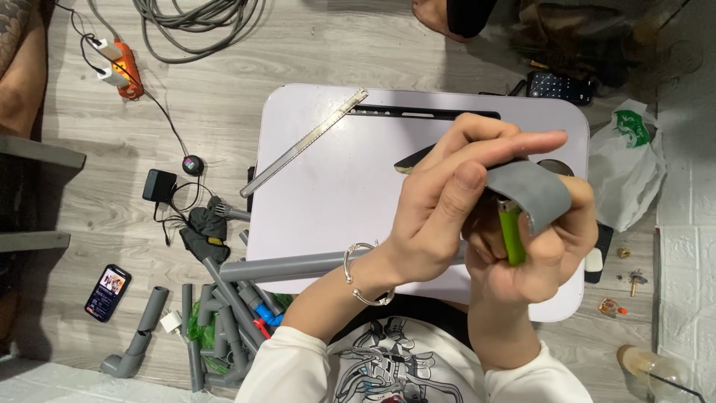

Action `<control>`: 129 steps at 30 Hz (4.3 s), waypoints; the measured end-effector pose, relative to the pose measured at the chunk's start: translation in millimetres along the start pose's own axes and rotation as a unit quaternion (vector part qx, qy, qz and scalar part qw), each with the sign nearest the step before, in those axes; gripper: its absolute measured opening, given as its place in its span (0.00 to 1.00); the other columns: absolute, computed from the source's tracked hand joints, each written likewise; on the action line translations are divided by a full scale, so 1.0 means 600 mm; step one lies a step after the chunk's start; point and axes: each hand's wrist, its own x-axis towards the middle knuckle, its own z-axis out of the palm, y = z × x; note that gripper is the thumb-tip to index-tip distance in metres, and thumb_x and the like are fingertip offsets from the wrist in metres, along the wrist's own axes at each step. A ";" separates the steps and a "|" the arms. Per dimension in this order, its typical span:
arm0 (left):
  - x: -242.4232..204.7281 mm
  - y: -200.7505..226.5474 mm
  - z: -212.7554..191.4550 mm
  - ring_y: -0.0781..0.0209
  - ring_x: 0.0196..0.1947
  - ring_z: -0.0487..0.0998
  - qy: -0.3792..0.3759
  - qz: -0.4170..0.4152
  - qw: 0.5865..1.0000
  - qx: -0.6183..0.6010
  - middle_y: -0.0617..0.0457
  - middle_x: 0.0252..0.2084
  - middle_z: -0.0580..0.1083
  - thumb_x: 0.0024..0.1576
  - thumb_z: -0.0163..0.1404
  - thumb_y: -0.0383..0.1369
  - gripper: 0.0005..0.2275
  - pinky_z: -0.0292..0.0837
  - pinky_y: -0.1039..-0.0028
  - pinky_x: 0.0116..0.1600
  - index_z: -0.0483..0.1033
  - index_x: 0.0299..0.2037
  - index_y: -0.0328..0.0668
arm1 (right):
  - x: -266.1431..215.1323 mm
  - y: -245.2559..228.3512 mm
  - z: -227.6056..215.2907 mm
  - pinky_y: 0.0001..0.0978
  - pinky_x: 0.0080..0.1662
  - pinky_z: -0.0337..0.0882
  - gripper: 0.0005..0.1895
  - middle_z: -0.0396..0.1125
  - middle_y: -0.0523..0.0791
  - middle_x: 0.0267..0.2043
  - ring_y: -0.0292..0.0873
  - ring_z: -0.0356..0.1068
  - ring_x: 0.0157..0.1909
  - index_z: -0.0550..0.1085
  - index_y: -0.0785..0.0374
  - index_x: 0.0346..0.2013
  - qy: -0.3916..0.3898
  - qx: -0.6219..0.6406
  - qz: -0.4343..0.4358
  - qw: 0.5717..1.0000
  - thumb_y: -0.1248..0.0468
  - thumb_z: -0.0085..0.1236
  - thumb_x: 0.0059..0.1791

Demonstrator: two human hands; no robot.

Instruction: Heating a small PVC pipe segment with a lighter to soften it and then pressing it against a larger pipe to shape it.

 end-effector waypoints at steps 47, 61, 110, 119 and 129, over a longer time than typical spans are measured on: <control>-0.008 0.023 0.023 0.54 0.64 0.82 0.028 0.048 0.998 -0.031 0.43 0.66 0.71 0.72 0.34 0.39 0.23 0.82 0.68 0.76 0.64 0.73 0.35 | -0.053 0.002 -0.001 0.32 0.49 0.65 0.21 0.59 0.47 0.41 0.40 0.58 0.41 0.58 0.63 0.42 0.101 -0.317 -0.147 0.931 0.50 0.50 0.53; -0.010 0.029 0.027 0.60 0.64 0.77 0.027 -0.006 0.997 -0.069 0.48 0.65 0.71 0.75 0.30 0.41 0.23 0.77 0.67 0.80 0.65 0.74 0.39 | -0.045 -0.001 0.001 0.31 0.46 0.59 0.24 0.56 0.47 0.39 0.39 0.53 0.38 0.58 0.68 0.41 0.115 -0.319 -0.172 0.925 0.48 0.50 0.52; -0.101 -0.146 -0.244 0.27 0.35 0.84 -0.243 -0.160 0.780 0.554 0.33 0.36 0.78 0.68 0.30 0.61 0.33 0.78 0.42 0.36 0.77 0.43 0.35 | -0.076 0.176 -0.176 0.35 0.46 0.71 0.22 0.69 0.45 0.46 0.46 0.72 0.47 0.76 0.61 0.59 -0.514 -0.569 -0.245 0.593 0.51 0.57 0.56; -0.185 -0.089 -0.312 0.44 0.37 0.84 -0.279 -0.198 0.760 0.552 0.46 0.39 0.80 0.67 0.48 0.48 0.19 0.80 0.58 0.42 0.78 0.59 0.44 | -0.006 0.192 -0.133 0.37 0.46 0.73 0.21 0.72 0.48 0.45 0.49 0.75 0.45 0.78 0.64 0.59 -0.503 -0.546 -0.230 0.629 0.53 0.59 0.57; -0.225 -0.143 -0.281 0.57 0.40 0.75 -0.195 -0.076 0.769 0.603 0.51 0.46 0.76 0.67 0.52 0.44 0.19 0.74 0.71 0.46 0.76 0.61 0.41 | -0.056 0.147 -0.240 0.42 0.58 0.72 0.09 0.73 0.49 0.50 0.49 0.71 0.53 0.81 0.67 0.44 -0.402 -0.624 -0.219 0.633 0.69 0.70 0.51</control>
